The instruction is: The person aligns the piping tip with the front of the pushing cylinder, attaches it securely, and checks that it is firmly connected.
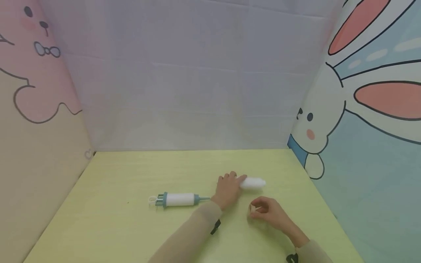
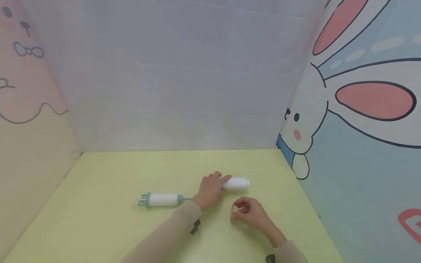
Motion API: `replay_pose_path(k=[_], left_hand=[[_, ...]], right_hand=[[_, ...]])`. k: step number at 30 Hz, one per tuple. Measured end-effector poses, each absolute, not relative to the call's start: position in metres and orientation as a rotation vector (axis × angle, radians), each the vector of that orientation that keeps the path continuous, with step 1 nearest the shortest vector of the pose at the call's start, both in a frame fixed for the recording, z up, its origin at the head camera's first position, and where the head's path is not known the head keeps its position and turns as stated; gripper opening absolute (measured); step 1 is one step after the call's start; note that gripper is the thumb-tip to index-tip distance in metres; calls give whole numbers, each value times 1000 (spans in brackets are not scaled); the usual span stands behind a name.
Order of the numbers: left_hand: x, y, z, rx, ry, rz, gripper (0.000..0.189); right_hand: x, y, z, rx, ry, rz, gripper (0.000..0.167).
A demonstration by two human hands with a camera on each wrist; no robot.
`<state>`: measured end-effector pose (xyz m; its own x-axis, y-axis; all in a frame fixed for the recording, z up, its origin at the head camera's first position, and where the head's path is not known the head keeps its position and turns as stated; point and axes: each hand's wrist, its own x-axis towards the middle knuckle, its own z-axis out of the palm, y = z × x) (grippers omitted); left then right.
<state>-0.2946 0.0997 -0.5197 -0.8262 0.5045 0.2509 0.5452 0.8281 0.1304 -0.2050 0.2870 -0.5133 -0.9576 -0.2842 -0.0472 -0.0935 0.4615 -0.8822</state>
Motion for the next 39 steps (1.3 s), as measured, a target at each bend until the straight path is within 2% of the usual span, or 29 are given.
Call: replay_pose_path(k=[6,22,29,39], left_hand=[[-289,75,-500,-808,-2767,-297,50],[-272,38,-479,-869,-2690,-347,50],[-259,23,-479,-870,-2696,-485,49],[-245,4,-486,-859,-2675,-530,49]], right_hand=[[-204,289,-514,-300,2515,-1518,37],[-205,288,-507,-300,2632,-1442,30],[-206,286,-505,-269,2641,-1459,31],[-209,281,-502,-361,2597,-1507,33]])
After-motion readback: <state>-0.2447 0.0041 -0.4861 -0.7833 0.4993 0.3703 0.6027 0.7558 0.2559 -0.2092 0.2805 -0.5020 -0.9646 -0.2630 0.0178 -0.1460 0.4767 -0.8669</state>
